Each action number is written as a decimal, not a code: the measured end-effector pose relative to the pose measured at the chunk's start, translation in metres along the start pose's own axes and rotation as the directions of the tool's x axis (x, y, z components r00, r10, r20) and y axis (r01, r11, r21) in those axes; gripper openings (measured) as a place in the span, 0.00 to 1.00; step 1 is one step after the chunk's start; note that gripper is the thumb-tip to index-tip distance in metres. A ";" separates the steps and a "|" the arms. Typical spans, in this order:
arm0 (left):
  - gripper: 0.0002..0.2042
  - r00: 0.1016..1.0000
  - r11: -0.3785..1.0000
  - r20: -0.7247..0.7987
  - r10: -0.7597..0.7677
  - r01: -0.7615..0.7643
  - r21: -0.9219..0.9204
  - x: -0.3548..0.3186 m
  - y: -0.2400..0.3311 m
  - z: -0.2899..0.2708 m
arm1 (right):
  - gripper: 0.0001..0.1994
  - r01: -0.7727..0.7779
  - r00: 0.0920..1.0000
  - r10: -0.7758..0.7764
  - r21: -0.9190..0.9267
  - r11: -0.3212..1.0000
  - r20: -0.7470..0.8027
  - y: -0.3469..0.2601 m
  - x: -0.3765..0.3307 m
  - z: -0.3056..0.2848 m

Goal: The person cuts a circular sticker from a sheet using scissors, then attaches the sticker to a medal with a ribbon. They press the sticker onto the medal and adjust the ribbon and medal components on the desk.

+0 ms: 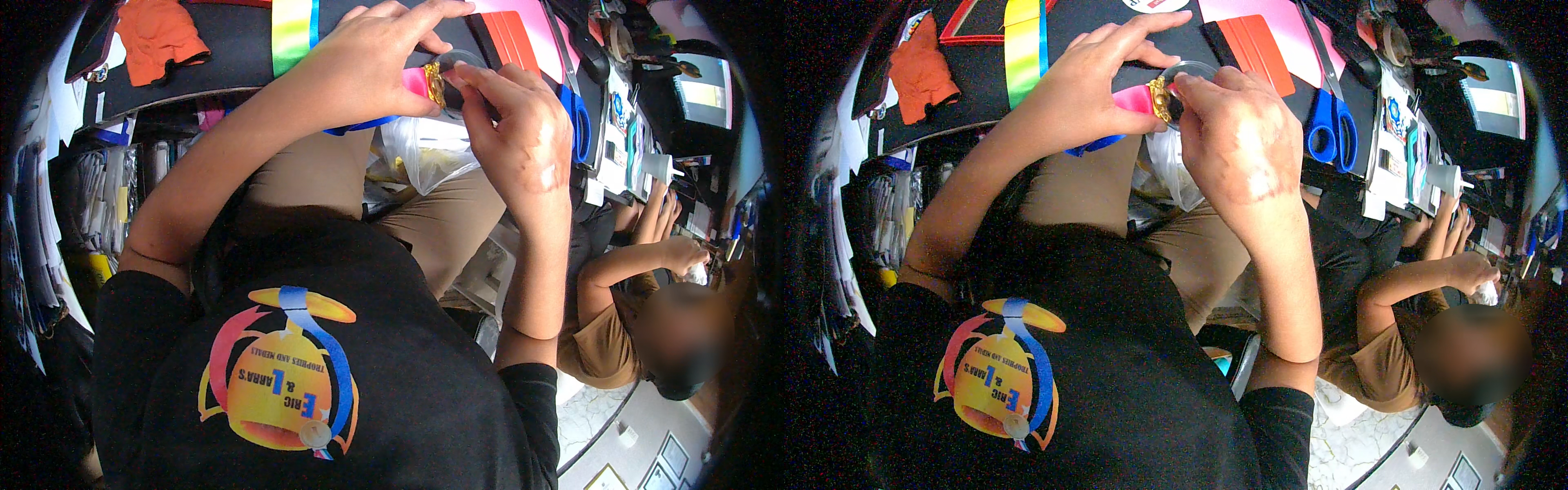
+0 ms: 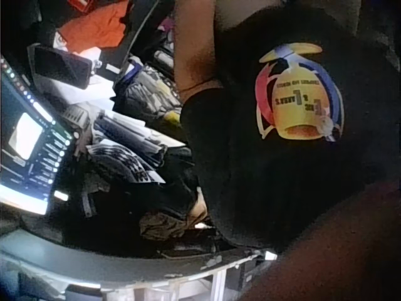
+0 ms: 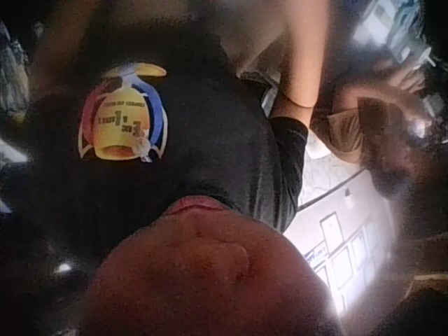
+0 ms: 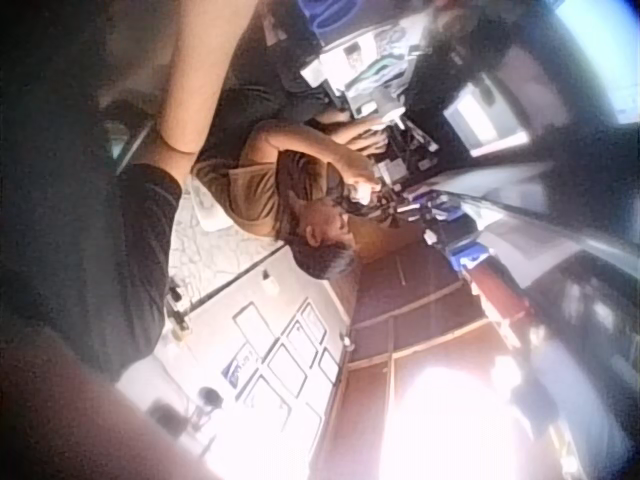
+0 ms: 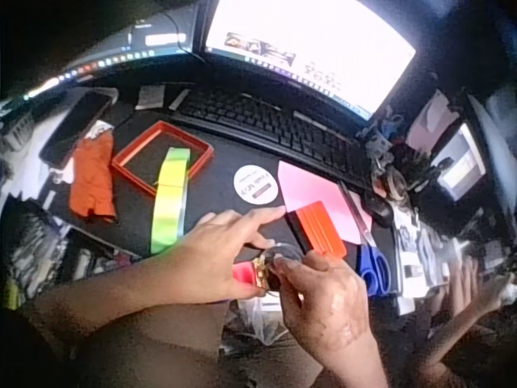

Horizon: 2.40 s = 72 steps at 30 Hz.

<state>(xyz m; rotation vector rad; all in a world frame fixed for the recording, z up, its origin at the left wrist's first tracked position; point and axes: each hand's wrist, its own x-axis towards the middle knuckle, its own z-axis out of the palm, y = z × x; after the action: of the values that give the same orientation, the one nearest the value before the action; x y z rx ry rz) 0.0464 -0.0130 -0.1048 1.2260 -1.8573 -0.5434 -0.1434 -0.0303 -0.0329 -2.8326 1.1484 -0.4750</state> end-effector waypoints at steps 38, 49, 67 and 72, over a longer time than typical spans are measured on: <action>0.47 0.959 0.984 0.221 -0.178 0.177 0.027 0.012 0.030 -0.025 | 0.10 -0.164 0.985 0.165 0.011 0.986 -0.058 -0.021 -0.015 0.007; 0.47 0.956 0.982 0.223 -0.189 0.189 0.021 0.010 0.038 -0.031 | 0.11 -0.184 0.981 0.182 -0.022 0.983 -0.074 -0.032 -0.018 0.008; 0.44 0.998 0.998 -0.029 -0.046 0.048 0.050 -0.001 0.007 0.000 | 0.10 -0.304 0.953 0.302 -0.198 0.932 -0.038 -0.054 -0.015 0.010; 0.43 0.998 0.998 -0.059 -0.016 0.020 0.061 -0.001 0.004 0.002 | 0.08 -0.327 0.945 0.324 -0.151 0.933 -0.045 -0.053 -0.015 0.010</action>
<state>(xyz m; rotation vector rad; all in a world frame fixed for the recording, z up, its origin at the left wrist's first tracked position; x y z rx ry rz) 0.0424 -0.0105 -0.1036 1.2866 -1.8275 -0.4584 -0.1148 0.0171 -0.0379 -2.6805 1.6896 -0.4045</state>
